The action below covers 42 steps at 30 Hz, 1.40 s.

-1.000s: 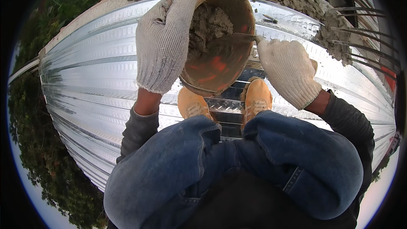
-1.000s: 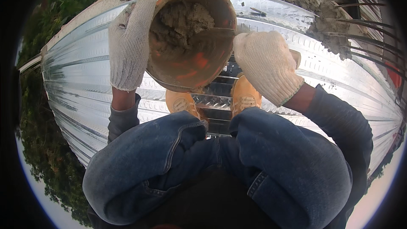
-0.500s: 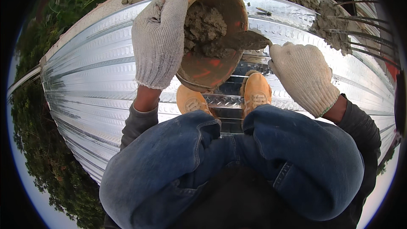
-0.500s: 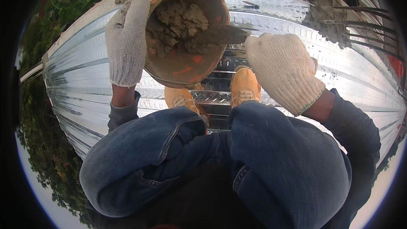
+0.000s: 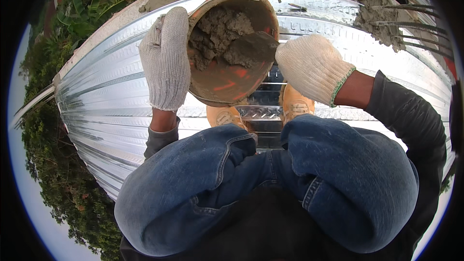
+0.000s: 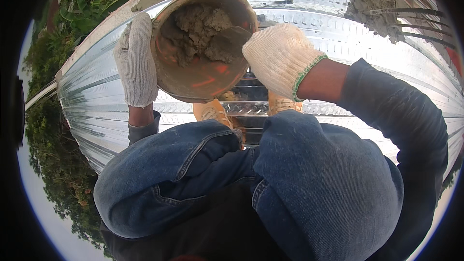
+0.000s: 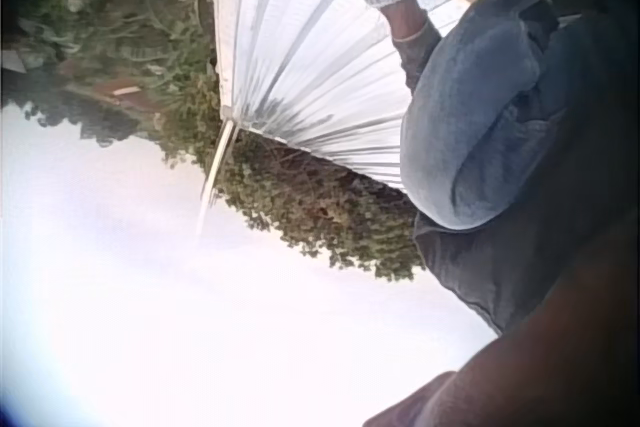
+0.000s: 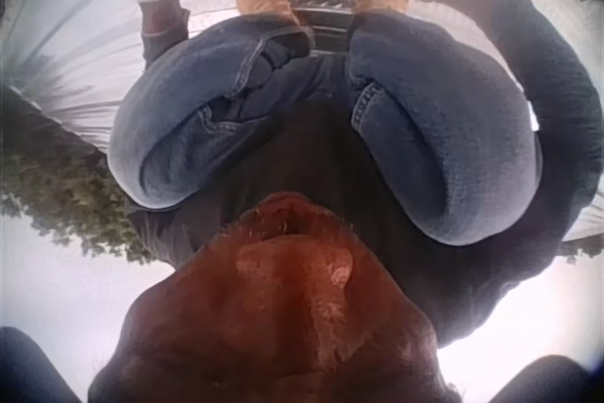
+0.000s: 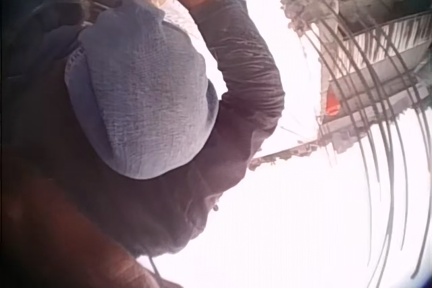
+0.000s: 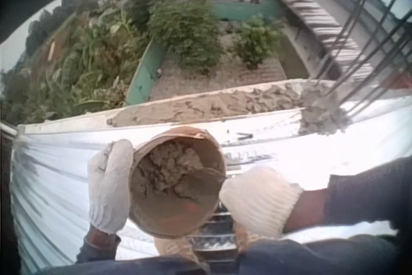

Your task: The person scoops cement from a bucket using a trowel and applies it to a metal roof edge, smoothing it along the seam. The person repeatedly transfers material and spreads it along the roof perimeter.

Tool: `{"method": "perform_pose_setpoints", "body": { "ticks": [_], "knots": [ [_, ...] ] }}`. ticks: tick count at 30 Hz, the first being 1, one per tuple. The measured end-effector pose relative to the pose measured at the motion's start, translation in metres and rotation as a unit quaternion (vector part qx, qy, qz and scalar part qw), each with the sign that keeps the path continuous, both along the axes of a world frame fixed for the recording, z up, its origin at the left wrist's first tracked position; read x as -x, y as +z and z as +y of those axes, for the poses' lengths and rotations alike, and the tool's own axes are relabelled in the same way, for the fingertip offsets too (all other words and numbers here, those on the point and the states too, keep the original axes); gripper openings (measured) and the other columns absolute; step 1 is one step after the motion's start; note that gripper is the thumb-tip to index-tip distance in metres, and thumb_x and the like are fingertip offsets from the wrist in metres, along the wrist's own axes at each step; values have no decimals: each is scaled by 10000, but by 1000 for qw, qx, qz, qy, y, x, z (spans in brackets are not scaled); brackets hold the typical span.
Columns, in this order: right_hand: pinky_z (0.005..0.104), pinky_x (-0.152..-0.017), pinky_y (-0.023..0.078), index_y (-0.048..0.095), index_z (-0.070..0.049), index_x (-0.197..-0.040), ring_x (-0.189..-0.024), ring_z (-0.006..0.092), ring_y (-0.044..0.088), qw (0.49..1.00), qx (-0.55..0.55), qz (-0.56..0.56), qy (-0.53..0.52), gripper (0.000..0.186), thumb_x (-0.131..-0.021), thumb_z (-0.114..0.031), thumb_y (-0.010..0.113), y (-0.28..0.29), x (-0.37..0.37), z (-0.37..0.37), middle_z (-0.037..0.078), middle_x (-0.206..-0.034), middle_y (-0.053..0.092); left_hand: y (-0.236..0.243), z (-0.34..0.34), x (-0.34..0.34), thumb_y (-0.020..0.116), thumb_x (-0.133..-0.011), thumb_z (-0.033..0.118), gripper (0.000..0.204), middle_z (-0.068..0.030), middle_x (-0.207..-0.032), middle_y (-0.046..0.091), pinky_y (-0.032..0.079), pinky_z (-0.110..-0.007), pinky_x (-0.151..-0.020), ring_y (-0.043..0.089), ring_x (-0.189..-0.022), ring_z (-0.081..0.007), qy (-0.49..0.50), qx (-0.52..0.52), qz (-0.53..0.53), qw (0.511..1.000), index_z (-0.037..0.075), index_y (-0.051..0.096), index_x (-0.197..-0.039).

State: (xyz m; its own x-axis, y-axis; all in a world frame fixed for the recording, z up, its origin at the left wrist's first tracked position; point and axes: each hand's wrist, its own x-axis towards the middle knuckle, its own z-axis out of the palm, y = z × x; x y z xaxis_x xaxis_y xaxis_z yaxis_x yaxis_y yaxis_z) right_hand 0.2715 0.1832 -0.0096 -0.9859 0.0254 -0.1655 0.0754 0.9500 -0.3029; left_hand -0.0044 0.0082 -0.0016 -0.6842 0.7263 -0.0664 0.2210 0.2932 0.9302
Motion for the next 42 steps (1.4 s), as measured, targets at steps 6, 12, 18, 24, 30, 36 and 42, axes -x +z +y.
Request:
{"method": "perform_pose_setpoints", "body": {
  "ticks": [6,12,18,24,30,36,42],
  "knots": [
    [445,-707,667,857,-19,-948,-834,338,837,990,-13,-130,-55,141,-887,-135,807,14,24,-7,207,-874,808,3,5,-12,678,-1163,360,395,-20,-940,700,529,-280,-750,625,-842,-86,-15,-36,53,998,-15,769,-1248],
    [511,-770,660,826,60,-998,-866,389,821,971,132,-191,-62,281,-980,-203,728,-7,41,-3,248,-925,805,4,6,-11,667,-1171,358,395,-10,-941,709,539,-273,-718,618,-800,-71,31,-52,0,998,-21,760,-1231],
    [564,-835,608,756,118,-1017,-861,456,767,902,346,-231,-120,547,-1092,-394,579,-1,53,-23,321,-874,720,0,-5,5,687,-1168,317,306,-10,-1066,780,589,-255,-753,708,-887,-70,77,-77,-83,991,29,763,-1237],
    [550,-923,596,744,143,-1057,-981,462,777,866,433,-192,-161,553,-1093,-378,564,1,56,-43,335,-987,754,-2,-14,7,694,-1166,329,313,-3,-1067,755,578,-250,-762,682,-900,-69,103,-94,-122,983,29,759,-1229],
    [503,-856,630,770,48,-1061,-901,392,808,854,445,-139,-232,504,-1114,-426,606,0,37,-64,239,-908,776,1,-13,16,691,-1167,332,332,12,-1070,741,558,-239,-776,650,-914,-52,112,-96,-137,979,24,765,-1266],
    [489,-740,599,738,12,-1003,-757,359,762,893,375,-89,-233,502,-1096,-476,665,-4,6,-43,186,-793,729,-5,-3,50,722,-1140,326,300,-28,-1039,798,625,-266,-717,745,-832,-109,97,-74,-160,980,49,779,-1239],
    [466,-696,574,756,29,-1040,-670,341,717,895,333,-64,-289,542,-1089,-504,674,13,-44,1,178,-776,722,-11,-23,64,694,-1161,338,310,-11,-986,792,584,-250,-687,716,-815,-73,126,-59,-153,978,45,794,-1152]
  ]
}}
